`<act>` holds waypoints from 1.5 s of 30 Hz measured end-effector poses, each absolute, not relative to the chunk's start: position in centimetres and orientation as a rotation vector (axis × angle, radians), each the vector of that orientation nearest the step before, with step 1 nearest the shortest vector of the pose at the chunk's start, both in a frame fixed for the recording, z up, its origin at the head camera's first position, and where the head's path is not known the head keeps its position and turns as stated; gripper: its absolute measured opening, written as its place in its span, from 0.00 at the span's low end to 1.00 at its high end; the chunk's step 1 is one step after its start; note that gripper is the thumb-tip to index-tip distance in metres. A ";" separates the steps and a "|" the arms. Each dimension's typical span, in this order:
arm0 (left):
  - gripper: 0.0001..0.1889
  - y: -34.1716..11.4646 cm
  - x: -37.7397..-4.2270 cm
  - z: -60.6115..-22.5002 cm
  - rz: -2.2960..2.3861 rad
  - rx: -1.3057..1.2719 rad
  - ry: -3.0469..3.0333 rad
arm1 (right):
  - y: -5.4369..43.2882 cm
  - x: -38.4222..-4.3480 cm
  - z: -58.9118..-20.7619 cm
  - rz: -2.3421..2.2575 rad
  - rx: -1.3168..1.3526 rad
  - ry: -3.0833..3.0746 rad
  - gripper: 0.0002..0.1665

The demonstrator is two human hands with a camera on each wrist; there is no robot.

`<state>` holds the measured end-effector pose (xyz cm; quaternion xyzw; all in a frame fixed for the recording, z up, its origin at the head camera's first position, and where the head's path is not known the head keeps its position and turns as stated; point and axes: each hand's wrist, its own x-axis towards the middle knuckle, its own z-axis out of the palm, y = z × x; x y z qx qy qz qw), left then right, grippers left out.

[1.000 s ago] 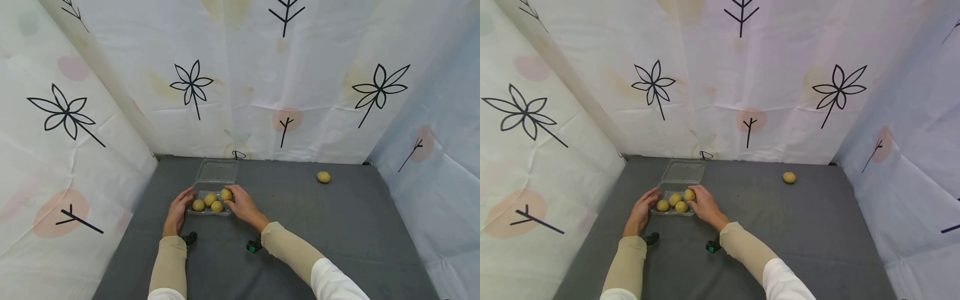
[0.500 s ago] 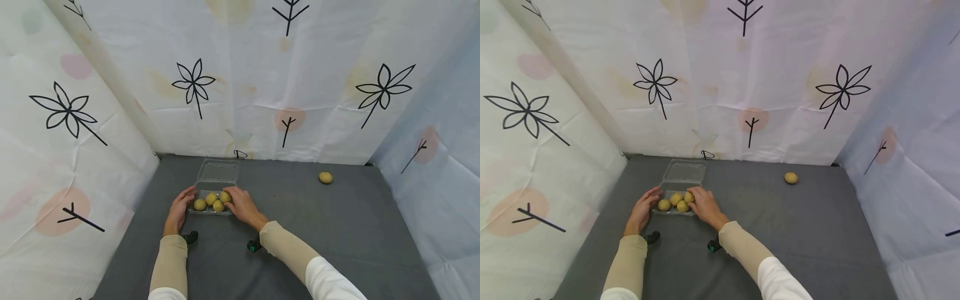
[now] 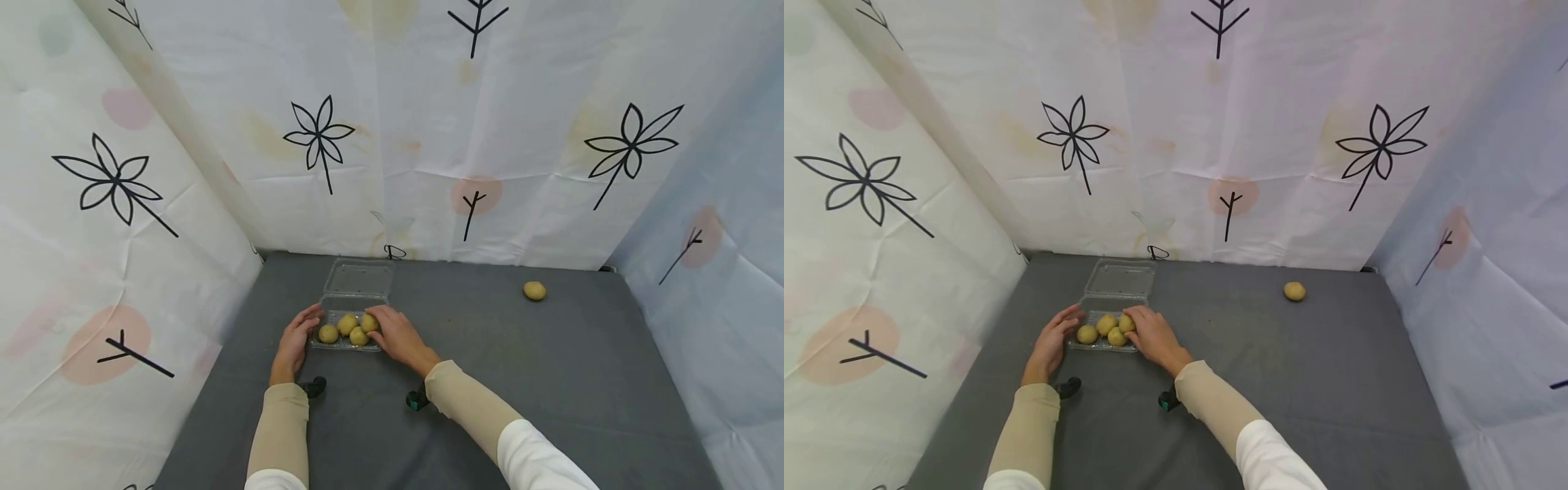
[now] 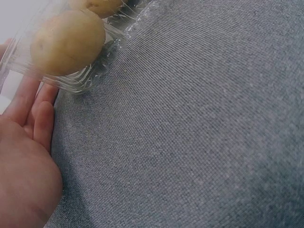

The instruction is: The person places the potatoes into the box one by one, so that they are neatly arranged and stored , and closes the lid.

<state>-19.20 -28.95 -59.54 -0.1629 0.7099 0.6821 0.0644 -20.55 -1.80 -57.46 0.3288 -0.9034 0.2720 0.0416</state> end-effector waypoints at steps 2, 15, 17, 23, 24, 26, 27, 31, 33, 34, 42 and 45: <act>0.24 -28.9 -19.2 -59.5 2.063 -0.489 2.142 | -1.7 -20.7 -57.5 0.846 1.005 -2.780 0.30; 0.24 -28.6 -19.4 -59.3 2.071 -0.502 2.130 | -1.0 -21.0 -56.9 0.952 1.001 -2.855 0.32; 0.24 -28.6 -19.4 -59.4 2.066 -0.499 2.134 | -0.9 -20.9 -56.8 0.924 1.009 -2.855 0.31; 0.24 -28.8 -19.4 -59.6 2.054 -0.519 2.144 | -0.7 -20.7 -56.2 0.889 1.059 -2.841 0.30; 0.24 -28.9 -19.4 -59.6 2.056 -0.525 2.144 | -0.7 -20.6 -56.1 0.894 1.070 -2.826 0.30; 0.23 -29.0 -19.4 -59.7 2.055 -0.526 2.155 | -0.5 -20.6 -56.0 0.887 1.086 -2.797 0.30; 0.23 -29.0 -19.4 -59.7 2.059 -0.532 2.154 | -0.3 -20.6 -55.9 0.874 1.090 -2.779 0.30; 0.24 -29.0 -19.5 -59.6 2.050 -0.525 2.157 | 0.3 -20.5 -55.9 0.801 1.076 -2.746 0.29; 0.24 -29.0 -19.4 -59.6 2.063 -0.538 2.133 | 0.6 -20.5 -55.9 0.753 1.060 -2.747 0.29; 0.24 -29.0 -19.4 -59.6 2.069 -0.538 2.125 | 0.8 -20.5 -56.0 0.736 1.054 -2.750 0.30; 0.24 -29.0 -19.2 -59.5 2.077 -0.535 2.107 | 1.8 -20.3 -56.4 0.635 0.948 -2.779 0.33; 0.24 -28.9 -19.1 -59.1 2.067 -0.543 2.104 | 2.3 -20.4 -56.5 0.624 0.910 -2.808 0.34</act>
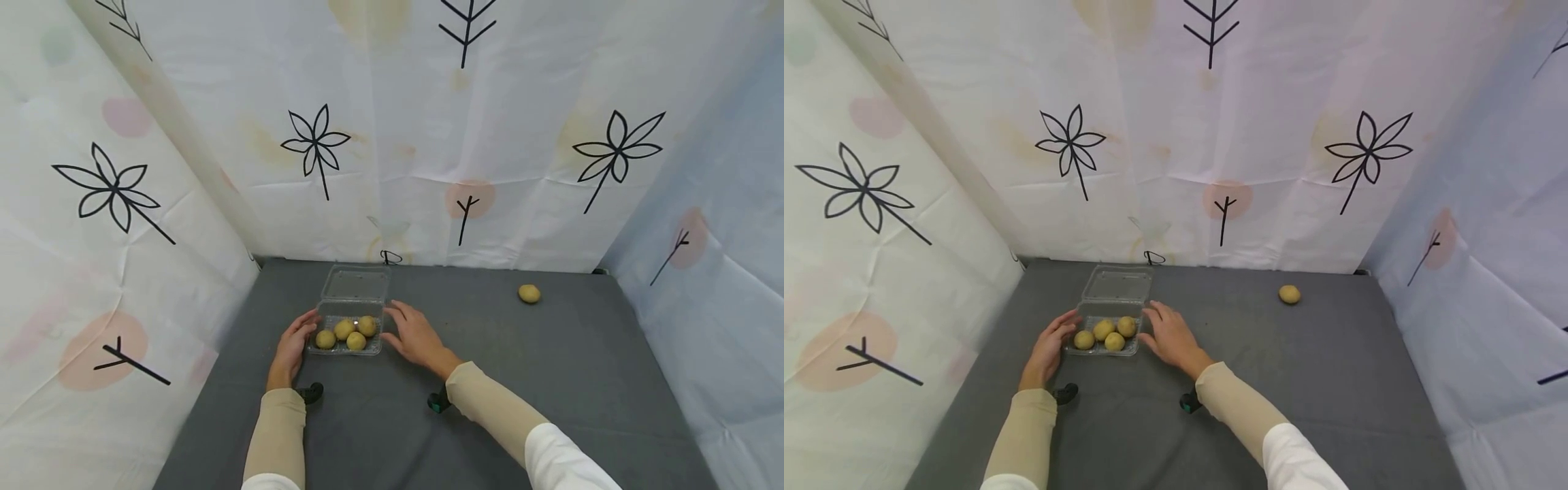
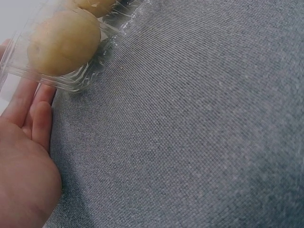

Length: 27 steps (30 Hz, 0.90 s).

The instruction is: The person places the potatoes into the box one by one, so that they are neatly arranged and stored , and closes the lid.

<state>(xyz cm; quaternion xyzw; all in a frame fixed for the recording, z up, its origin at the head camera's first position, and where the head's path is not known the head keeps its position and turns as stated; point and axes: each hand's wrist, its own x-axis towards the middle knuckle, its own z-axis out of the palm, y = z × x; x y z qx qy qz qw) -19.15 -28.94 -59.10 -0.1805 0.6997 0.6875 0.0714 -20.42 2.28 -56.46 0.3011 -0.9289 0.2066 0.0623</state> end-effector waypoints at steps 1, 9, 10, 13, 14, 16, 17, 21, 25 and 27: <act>0.25 -28.9 -19.1 -58.9 2.071 -0.546 2.096 | 2.5 -20.5 -56.5 0.621 0.899 -2.815 0.35; 0.25 -28.6 -18.6 -57.1 2.099 -0.510 2.051 | 4.0 -20.9 -57.0 0.557 0.780 -2.925 0.40; 0.25 -28.6 -18.6 -57.1 2.096 -0.510 2.054 | 4.1 -21.0 -57.0 0.562 0.768 -2.937 0.41; 0.25 -28.6 -18.7 -57.6 2.088 -0.516 2.072 | 4.7 -21.1 -57.0 0.561 0.732 -2.962 0.43; 0.25 -28.7 -18.8 -57.9 2.084 -0.515 2.082 | 4.8 -21.1 -57.0 0.559 0.717 -2.967 0.44; 0.24 -28.8 -18.9 -58.5 2.075 -0.509 2.102 | 5.2 -21.2 -57.0 0.544 0.683 -2.986 0.45; 0.24 -28.9 -19.0 -58.8 2.075 -0.507 2.108 | 5.3 -21.2 -57.0 0.532 0.665 -2.997 0.46; 0.25 -29.1 -19.1 -59.2 2.075 -0.495 2.113 | 5.9 -21.6 -57.0 0.504 0.582 -3.049 0.48; 0.25 -29.2 -19.0 -59.2 2.066 -0.496 2.113 | 6.6 -22.0 -57.0 0.505 0.509 -3.093 0.50; 0.25 -29.2 -19.0 -59.6 2.056 -0.492 2.129 | 7.1 -22.1 -57.1 0.498 0.485 -3.113 0.51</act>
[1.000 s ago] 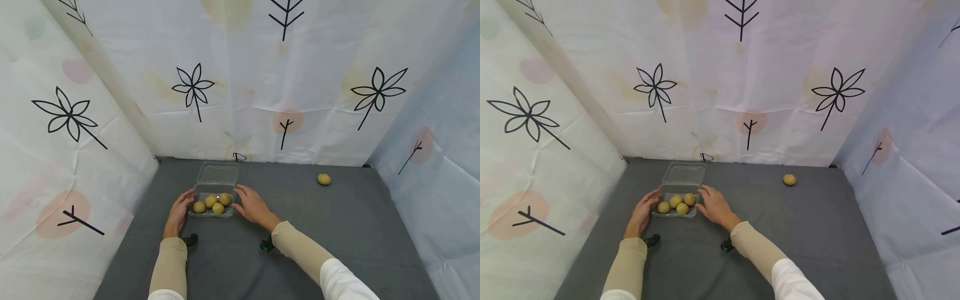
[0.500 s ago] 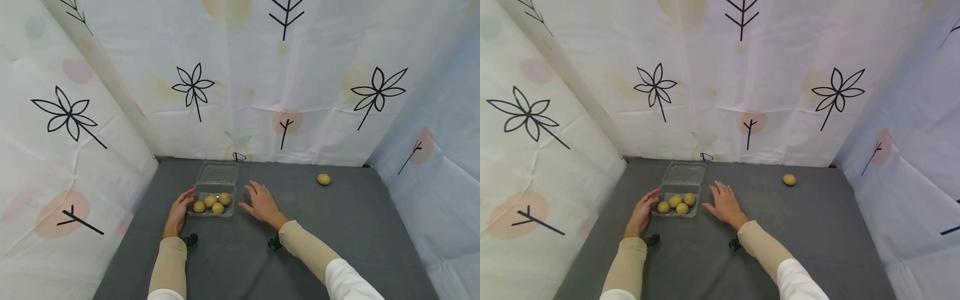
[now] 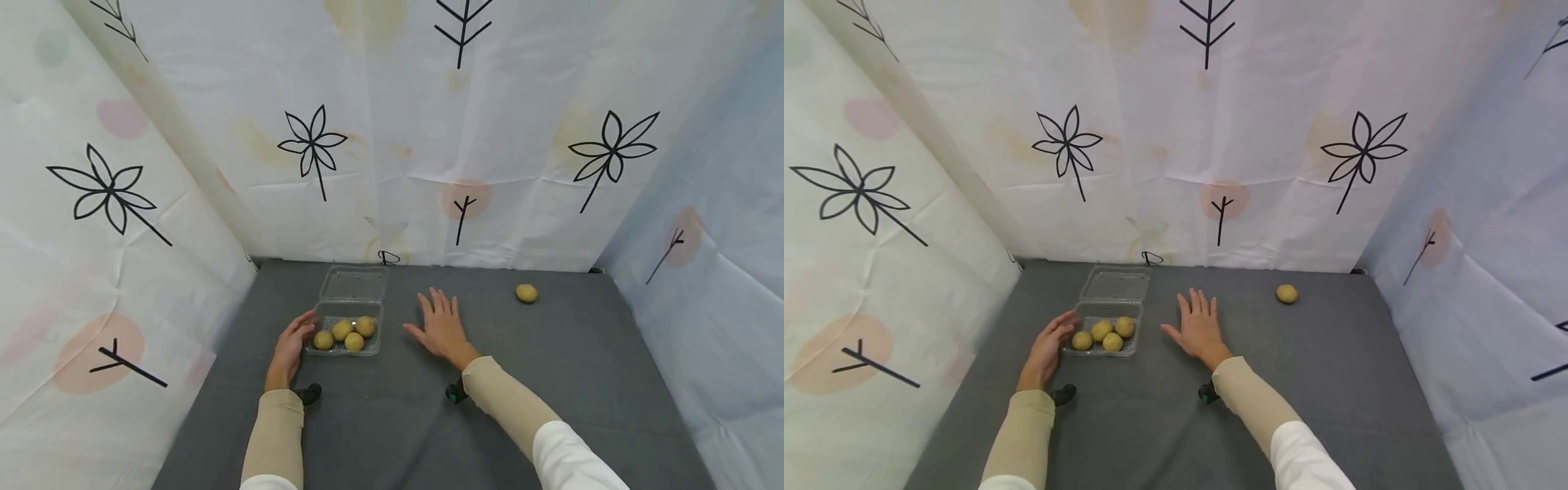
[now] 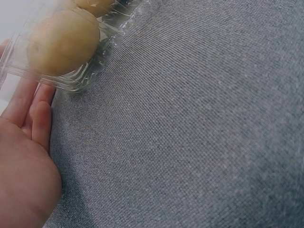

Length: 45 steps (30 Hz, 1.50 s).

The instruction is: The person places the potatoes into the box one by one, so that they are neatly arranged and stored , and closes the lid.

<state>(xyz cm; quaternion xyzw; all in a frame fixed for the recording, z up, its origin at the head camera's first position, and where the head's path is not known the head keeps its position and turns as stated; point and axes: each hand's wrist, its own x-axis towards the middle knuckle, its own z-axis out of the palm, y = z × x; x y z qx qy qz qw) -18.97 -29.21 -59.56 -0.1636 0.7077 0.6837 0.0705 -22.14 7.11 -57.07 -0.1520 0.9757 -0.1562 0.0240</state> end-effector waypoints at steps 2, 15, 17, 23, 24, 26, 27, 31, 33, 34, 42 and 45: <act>0.25 -29.3 -19.0 -59.8 2.048 -0.493 2.137 | 7.6 -22.2 -57.1 -0.475 -0.455 3.027 0.52; 0.24 -29.4 -19.0 -59.9 2.035 -0.510 2.157 | 10.7 -22.6 -58.3 -0.496 -0.407 3.068 0.53; 0.24 -29.4 -19.0 -59.9 2.030 -0.521 2.165 | 11.1 -22.7 -58.3 -0.477 -0.392 3.069 0.53; 0.23 -29.1 -19.1 -59.8 2.020 -0.521 2.168 | 12.4 -22.9 -57.8 -0.431 -0.341 3.053 0.53; 0.23 -29.1 -19.2 -59.8 2.018 -0.517 2.167 | 12.7 -22.9 -57.8 -0.428 -0.332 3.050 0.53; 0.23 -29.1 -19.2 -59.8 2.019 -0.524 2.163 | 13.3 -23.1 -57.8 -0.420 -0.322 3.047 0.53; 0.23 -29.1 -19.2 -59.8 2.016 -0.523 2.165 | 13.6 -23.2 -57.9 -0.416 -0.313 3.046 0.53; 0.23 -29.1 -19.3 -59.9 2.018 -0.519 2.167 | 15.0 -23.5 -58.4 -0.417 -0.281 3.061 0.53; 0.23 -29.1 -19.4 -59.8 2.024 -0.521 2.163 | 15.6 -23.7 -58.7 -0.418 -0.259 3.063 0.53; 0.23 -29.1 -19.4 -59.8 2.026 -0.522 2.162 | 15.9 -23.7 -58.8 -0.419 -0.254 3.065 0.53; 0.24 -29.0 -19.2 -59.8 2.012 -0.533 2.158 | 17.6 -23.9 -58.7 -0.362 -0.204 3.073 0.53; 0.23 -28.9 -19.0 -59.7 2.025 -0.550 2.144 | 18.3 -23.8 -58.6 -0.343 -0.183 3.071 0.53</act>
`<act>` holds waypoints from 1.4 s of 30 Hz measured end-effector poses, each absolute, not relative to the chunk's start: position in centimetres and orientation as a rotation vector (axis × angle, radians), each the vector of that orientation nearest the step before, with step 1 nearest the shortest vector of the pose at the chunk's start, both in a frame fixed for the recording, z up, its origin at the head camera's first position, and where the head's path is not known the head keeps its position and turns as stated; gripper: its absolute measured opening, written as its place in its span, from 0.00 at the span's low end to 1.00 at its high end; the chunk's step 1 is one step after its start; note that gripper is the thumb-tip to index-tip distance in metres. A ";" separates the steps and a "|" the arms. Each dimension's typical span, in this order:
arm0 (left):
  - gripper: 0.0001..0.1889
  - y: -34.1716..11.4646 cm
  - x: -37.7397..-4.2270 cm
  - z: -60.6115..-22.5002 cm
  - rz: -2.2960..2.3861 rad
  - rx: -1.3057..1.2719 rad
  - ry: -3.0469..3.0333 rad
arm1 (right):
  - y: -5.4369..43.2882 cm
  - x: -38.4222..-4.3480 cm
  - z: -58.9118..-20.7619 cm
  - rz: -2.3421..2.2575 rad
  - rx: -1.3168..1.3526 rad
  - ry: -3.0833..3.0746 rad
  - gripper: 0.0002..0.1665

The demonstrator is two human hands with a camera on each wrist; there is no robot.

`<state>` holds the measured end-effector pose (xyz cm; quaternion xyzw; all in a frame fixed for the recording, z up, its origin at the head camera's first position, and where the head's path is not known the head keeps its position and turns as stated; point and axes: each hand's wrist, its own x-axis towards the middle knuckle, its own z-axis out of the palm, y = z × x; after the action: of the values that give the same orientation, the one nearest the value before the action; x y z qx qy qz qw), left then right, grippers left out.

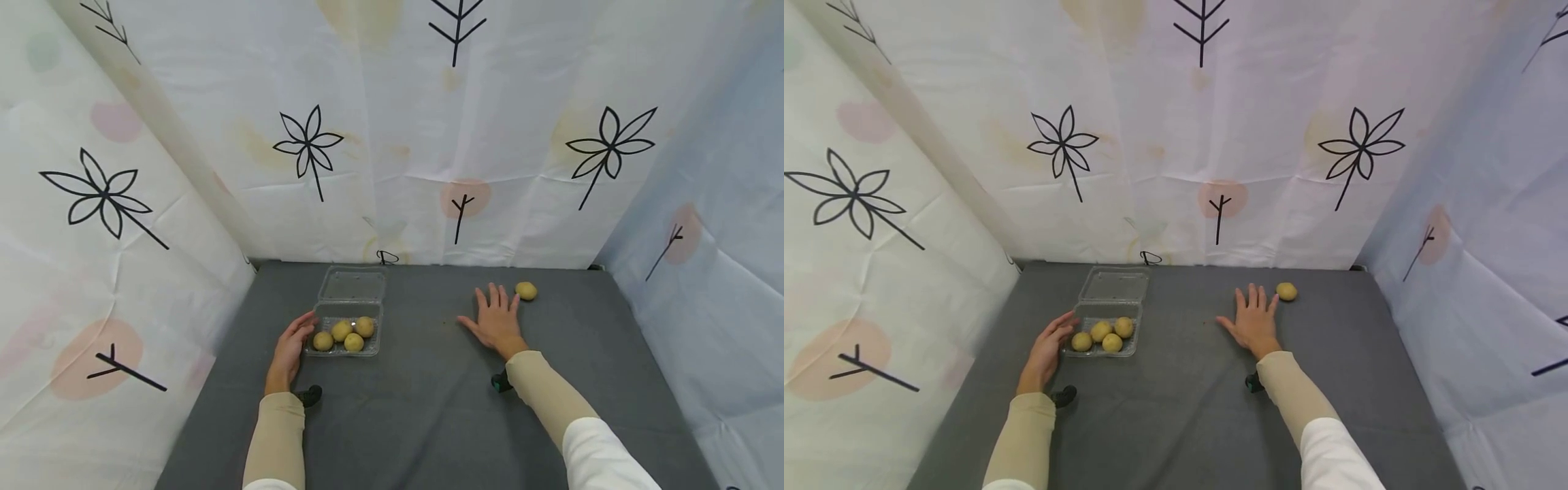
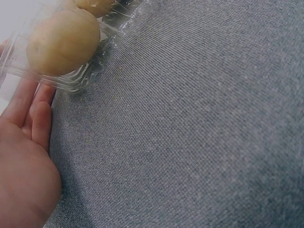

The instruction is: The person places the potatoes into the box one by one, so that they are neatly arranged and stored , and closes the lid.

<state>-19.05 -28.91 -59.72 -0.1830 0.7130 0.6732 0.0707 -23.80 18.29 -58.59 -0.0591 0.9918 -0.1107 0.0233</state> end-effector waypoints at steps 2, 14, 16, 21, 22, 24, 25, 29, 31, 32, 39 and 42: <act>0.24 -29.0 -18.9 -59.7 2.019 -0.548 2.150 | 18.7 -23.8 -58.5 -0.344 -0.164 3.069 0.53; 0.24 -29.3 -18.5 -59.5 2.036 -0.538 2.143 | 21.0 -24.5 -57.6 -0.371 -0.163 3.101 0.51; 0.24 -29.4 -18.4 -59.5 2.021 -0.540 2.154 | 21.3 -24.6 -57.3 -0.401 -0.164 3.090 0.51; 0.24 -29.2 -18.5 -59.8 2.016 -0.535 2.149 | 23.1 -25.2 -57.0 -0.442 -0.135 3.075 0.53; 0.24 -29.2 -18.6 -59.9 2.026 -0.541 2.141 | 23.5 -25.2 -56.9 -0.448 -0.126 3.074 0.53; 0.24 -29.1 -18.8 -59.9 2.035 -0.548 2.141 | 24.1 -25.3 -56.8 -0.447 -0.104 3.080 0.54; 0.24 -29.1 -18.8 -60.0 2.032 -0.550 2.145 | 24.4 -25.3 -56.6 -0.456 -0.097 3.081 0.55; 0.23 -28.9 -19.1 -60.2 2.025 -0.556 2.151 | 25.4 -25.1 -56.3 -0.445 -0.044 3.093 0.55; 0.23 -28.8 -19.1 -60.2 2.020 -0.549 2.161 | 25.9 -24.9 -56.3 -0.454 -0.023 3.098 0.54; 0.24 -28.7 -19.1 -60.2 2.020 -0.544 2.165 | 26.1 -24.9 -56.3 -0.454 -0.008 3.100 0.54; 0.24 -28.5 -19.0 -59.9 2.030 -0.531 2.165 | 27.1 -25.0 -56.4 -0.601 0.048 3.065 0.51; 0.24 -28.7 -19.1 -59.8 2.035 -0.543 2.154 | 27.3 -25.1 -56.5 -0.657 0.059 3.053 0.49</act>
<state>-19.05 -28.68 -59.78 -0.1797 0.7136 0.6740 0.0646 -25.15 27.28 -56.49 0.0190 0.9774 -0.2104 0.0090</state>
